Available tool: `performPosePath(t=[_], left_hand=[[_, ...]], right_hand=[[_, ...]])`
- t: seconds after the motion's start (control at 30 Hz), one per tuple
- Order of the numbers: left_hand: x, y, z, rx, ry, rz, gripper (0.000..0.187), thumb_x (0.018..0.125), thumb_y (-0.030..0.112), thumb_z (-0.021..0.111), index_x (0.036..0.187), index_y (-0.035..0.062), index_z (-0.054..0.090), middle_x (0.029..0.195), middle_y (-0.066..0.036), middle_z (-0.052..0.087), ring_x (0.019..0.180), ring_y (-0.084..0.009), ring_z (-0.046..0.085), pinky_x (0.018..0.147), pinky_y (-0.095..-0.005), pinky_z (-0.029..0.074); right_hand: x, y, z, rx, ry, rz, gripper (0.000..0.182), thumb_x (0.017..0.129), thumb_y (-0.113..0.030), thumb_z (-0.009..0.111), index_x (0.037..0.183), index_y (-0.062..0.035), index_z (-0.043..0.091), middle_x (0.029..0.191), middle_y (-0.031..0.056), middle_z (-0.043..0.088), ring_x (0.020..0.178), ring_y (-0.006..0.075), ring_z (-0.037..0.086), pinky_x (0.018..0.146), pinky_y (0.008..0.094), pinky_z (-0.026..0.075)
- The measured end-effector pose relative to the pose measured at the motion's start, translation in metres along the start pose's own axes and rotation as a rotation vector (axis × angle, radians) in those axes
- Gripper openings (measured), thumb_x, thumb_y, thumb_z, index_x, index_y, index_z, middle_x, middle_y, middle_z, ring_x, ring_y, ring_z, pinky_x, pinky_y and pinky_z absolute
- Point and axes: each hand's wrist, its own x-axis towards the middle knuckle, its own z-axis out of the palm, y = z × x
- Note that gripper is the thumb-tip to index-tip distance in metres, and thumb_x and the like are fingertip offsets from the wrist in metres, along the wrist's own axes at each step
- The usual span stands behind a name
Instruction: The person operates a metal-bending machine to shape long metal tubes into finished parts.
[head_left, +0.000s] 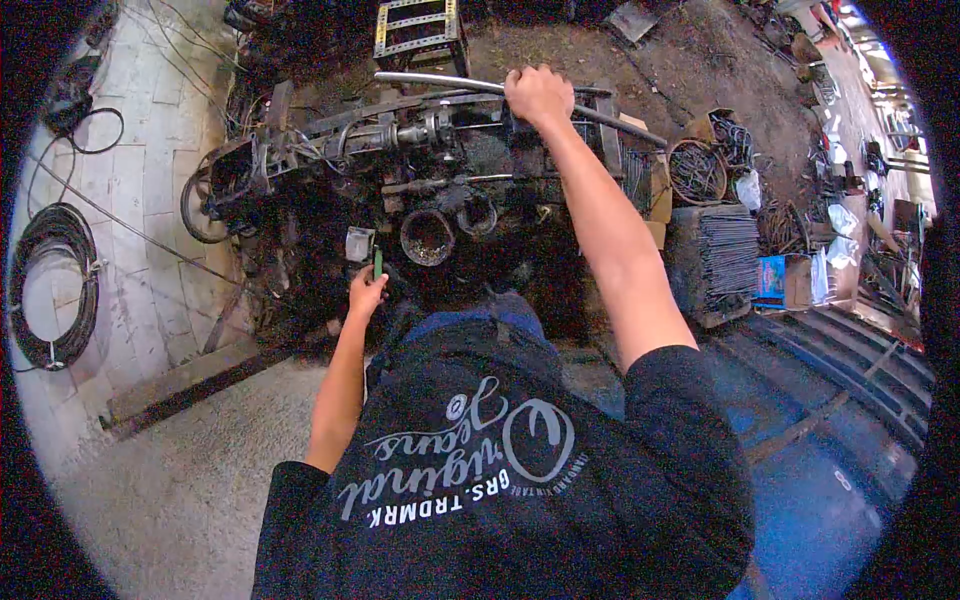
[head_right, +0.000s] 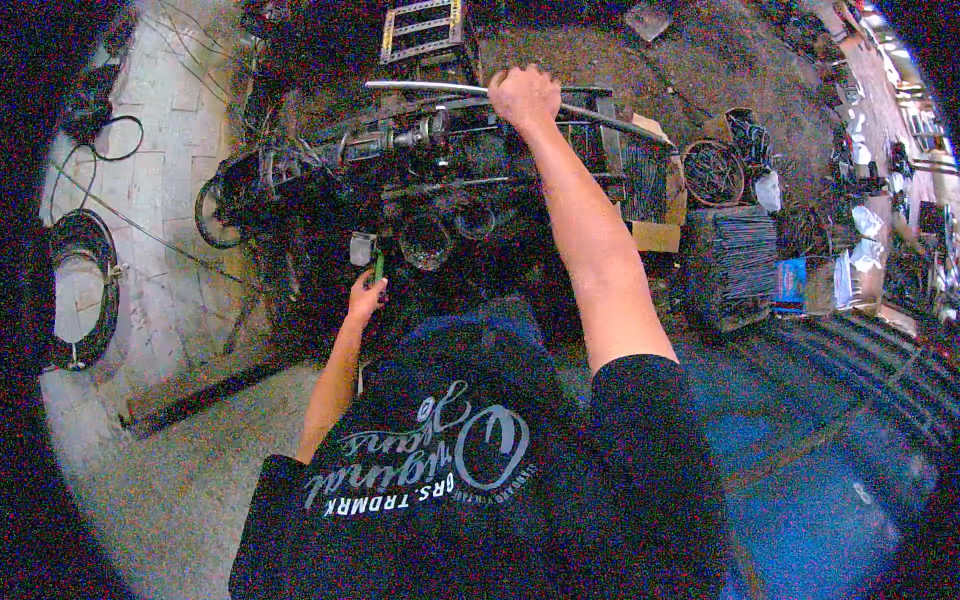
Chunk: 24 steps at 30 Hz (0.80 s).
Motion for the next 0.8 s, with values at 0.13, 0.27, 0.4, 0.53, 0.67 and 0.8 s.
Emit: performPosePath(t=[0.13, 0.27, 0.4, 0.53, 0.67, 0.8], left_hand=[[0.004, -0.006, -0.002, 0.068, -0.017, 0.015, 0.048, 0.078, 0.016, 0.069, 0.121, 0.0038, 0.051, 0.08, -0.006, 0.062, 0.053, -0.0128, 0.057, 0.048, -0.028, 0.046], [0.01, -0.016, -0.005, 0.053, -0.056, 0.009, 0.052, 0.076, 0.014, 0.071, 0.123, 0.003, 0.05, 0.082, -0.007, 0.063, 0.054, -0.0127, 0.058, 0.049, -0.0284, 0.047], [0.01, -0.018, -0.005, 0.109, -0.037, 0.056, 0.056, 0.074, 0.012, 0.071, 0.125, 0.0024, 0.049, 0.086, -0.009, 0.064, 0.055, -0.0133, 0.058, 0.049, -0.0275, 0.048], [0.011, -0.022, -0.004, 0.079, -0.043, 0.052, 0.056, 0.075, 0.009, 0.069, 0.126, 0.0026, 0.048, 0.084, -0.009, 0.063, 0.054, -0.0132, 0.057, 0.048, -0.0267, 0.047], [0.004, -0.016, -0.003, 0.03, -0.066, 0.063, 0.055, 0.076, 0.007, 0.068, 0.127, 0.0025, 0.046, 0.079, -0.007, 0.061, 0.052, -0.0126, 0.055, 0.047, -0.0266, 0.046], [0.0, -0.011, -0.003, 0.039, -0.06, 0.061, 0.054, 0.078, 0.006, 0.066, 0.127, 0.0019, 0.045, 0.077, -0.005, 0.06, 0.052, -0.0118, 0.054, 0.045, -0.026, 0.044]], right_hand=[[-0.001, -0.001, -0.008, 0.036, -0.047, -0.001, 0.045, 0.083, -0.037, 0.042, 0.09, -0.0016, 0.069, 0.1, 0.0202, 0.064, 0.094, 0.0352, 0.062, 0.084, 0.0483, 0.046], [-0.003, -0.002, -0.01, 0.029, -0.087, 0.008, 0.046, 0.083, -0.038, 0.042, 0.093, -0.002, 0.069, 0.102, 0.0205, 0.064, 0.094, 0.0347, 0.062, 0.085, 0.0467, 0.046], [-0.004, -0.002, -0.006, -0.005, -0.08, 0.003, 0.049, 0.083, -0.041, 0.042, 0.095, -0.0027, 0.068, 0.103, 0.0199, 0.064, 0.096, 0.0353, 0.062, 0.085, 0.0462, 0.045], [-0.002, -0.003, -0.007, 0.01, -0.115, 0.018, 0.05, 0.083, -0.043, 0.042, 0.096, -0.0028, 0.068, 0.104, 0.0192, 0.064, 0.098, 0.0352, 0.061, 0.087, 0.0471, 0.044], [0.0, 0.0, -0.004, 0.019, -0.142, 0.029, 0.05, 0.083, -0.044, 0.042, 0.097, -0.0029, 0.068, 0.105, 0.019, 0.064, 0.1, 0.0347, 0.06, 0.087, 0.0474, 0.044], [0.0, 0.001, -0.003, 0.023, -0.145, 0.022, 0.051, 0.084, -0.046, 0.043, 0.098, -0.0031, 0.068, 0.105, 0.0188, 0.064, 0.099, 0.0353, 0.061, 0.087, 0.0473, 0.044]])
